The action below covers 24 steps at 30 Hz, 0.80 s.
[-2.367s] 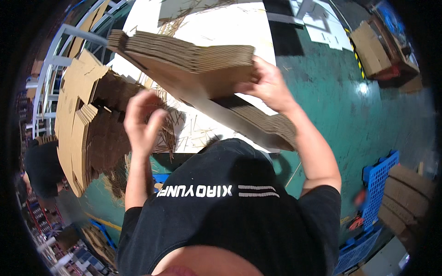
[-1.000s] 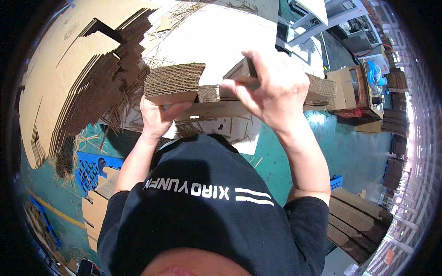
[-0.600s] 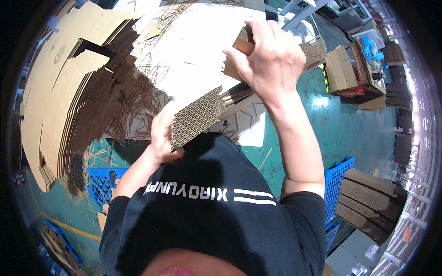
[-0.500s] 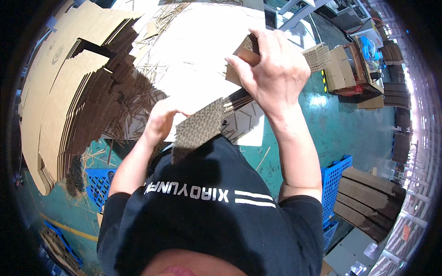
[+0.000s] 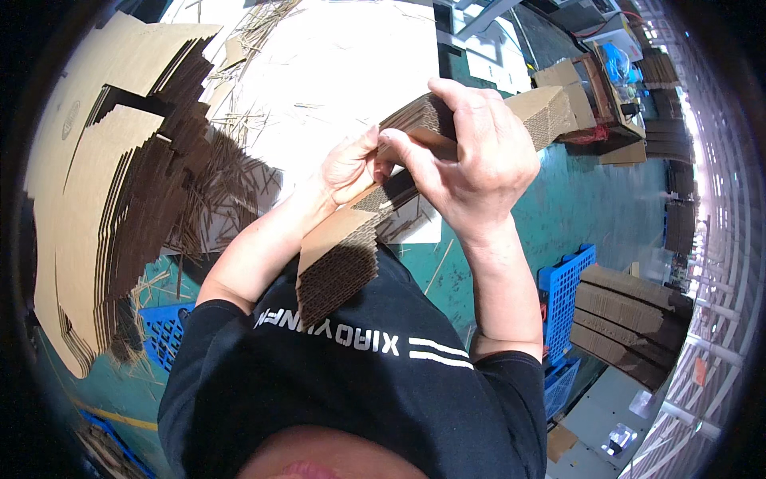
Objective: The person repeatedly picks up stacks of flat, pre-cut cardboard pieces from a table, separates them, and restacks them into neat piles. The person handles the cardboard by hand, aligning the edges and occasionally moving stacks to different locations on the table.
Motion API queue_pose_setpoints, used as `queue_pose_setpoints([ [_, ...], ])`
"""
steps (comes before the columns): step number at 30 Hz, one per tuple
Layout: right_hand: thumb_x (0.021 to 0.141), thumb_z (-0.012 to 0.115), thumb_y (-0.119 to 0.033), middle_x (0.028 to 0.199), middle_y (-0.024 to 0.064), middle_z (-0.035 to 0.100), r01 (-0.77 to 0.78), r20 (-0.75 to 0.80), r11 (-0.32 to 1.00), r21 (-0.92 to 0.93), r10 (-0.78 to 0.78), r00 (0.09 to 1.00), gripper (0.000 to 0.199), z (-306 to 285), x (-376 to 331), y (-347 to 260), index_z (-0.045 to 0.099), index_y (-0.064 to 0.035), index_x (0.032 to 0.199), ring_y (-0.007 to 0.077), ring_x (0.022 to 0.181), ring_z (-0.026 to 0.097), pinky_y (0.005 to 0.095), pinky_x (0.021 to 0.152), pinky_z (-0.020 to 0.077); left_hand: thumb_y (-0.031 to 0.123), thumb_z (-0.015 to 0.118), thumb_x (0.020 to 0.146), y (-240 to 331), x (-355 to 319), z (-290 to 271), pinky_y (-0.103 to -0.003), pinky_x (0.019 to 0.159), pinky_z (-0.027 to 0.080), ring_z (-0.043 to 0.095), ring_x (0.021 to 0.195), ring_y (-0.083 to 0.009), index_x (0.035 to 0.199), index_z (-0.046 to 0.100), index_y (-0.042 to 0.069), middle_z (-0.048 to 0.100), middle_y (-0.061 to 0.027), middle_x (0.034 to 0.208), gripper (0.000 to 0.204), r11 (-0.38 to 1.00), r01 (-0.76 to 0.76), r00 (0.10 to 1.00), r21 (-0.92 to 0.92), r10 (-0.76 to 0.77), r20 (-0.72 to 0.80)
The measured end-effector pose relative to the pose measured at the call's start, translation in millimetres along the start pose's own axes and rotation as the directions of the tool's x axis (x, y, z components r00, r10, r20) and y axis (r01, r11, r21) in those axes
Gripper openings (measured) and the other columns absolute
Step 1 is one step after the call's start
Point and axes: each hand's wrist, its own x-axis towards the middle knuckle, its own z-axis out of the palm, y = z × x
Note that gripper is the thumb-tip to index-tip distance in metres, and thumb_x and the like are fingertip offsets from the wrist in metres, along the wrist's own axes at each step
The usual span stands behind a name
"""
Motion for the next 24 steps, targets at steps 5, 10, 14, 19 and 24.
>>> queue_pose_setpoints([
  [5,0.065,0.083,-0.031,0.08,0.007,0.063,-0.013,0.013,0.999,0.032,0.013,1.0,0.049,-2,0,-2,0.063,-0.0042,0.1,0.0192,0.069,0.063,0.0284,0.059,0.0495,0.021,0.047,0.098,0,1,-8,-0.017,0.042,0.046,0.055,0.053,-0.0054,0.11,0.054,-0.001,0.059,-0.0057,0.073,0.026,0.978,0.023,0.987,0.207,0.011,-0.158],
  [10,0.065,0.081,-0.032,0.078,0.0062,0.062,0.001,-0.025,0.998,0.066,0.001,1.0,0.047,0,-1,1,0.062,-0.0054,0.099,0.0198,0.067,0.061,0.0294,0.057,0.0475,0.024,0.043,0.1,19,-20,-19,-0.018,0.047,0.043,0.051,0.055,-0.0032,0.097,0.053,0.002,0.052,-0.0004,0.064,0.025,0.987,-0.152,0.988,0.059,0.153,-0.005],
  [14,0.066,0.081,-0.033,0.078,0.006,0.062,0.015,-0.027,0.999,0.039,-0.014,1.0,0.047,2,1,-2,0.062,-0.0058,0.1,0.0198,0.067,0.061,0.0295,0.057,0.048,0.037,0.045,0.098,20,-18,-39,-0.02,0.059,0.046,0.057,0.075,-0.0084,0.105,0.053,0.001,0.059,-0.0064,0.086,0.038,0.94,-0.328,0.913,-0.093,0.291,-0.285],
  [19,0.067,0.08,-0.034,0.078,0.006,0.062,0.008,-0.002,0.999,0.049,-0.008,1.0,0.047,1,1,-2,0.062,-0.0058,0.1,0.0196,0.068,0.061,0.0295,0.058,0.048,0.029,0.059,0.093,3,-24,-7,-0.022,0.057,0.048,0.061,0.068,-0.0126,0.102,0.06,-0.003,0.064,-0.0118,0.082,0.033,0.942,-0.138,0.974,0.305,0.185,-0.132],
  [24,0.068,0.079,-0.034,0.078,0.006,0.061,0.013,-0.003,0.998,0.067,-0.013,1.0,0.046,1,1,0,0.062,-0.0058,0.099,0.0193,0.067,0.061,0.0292,0.057,0.0474,0.019,0.064,0.089,6,-19,-18,-0.02,0.049,0.043,0.054,0.059,-0.011,0.077,0.059,0.002,0.059,-0.0044,0.071,0.021,0.91,-0.123,0.98,0.396,0.175,-0.099],
])
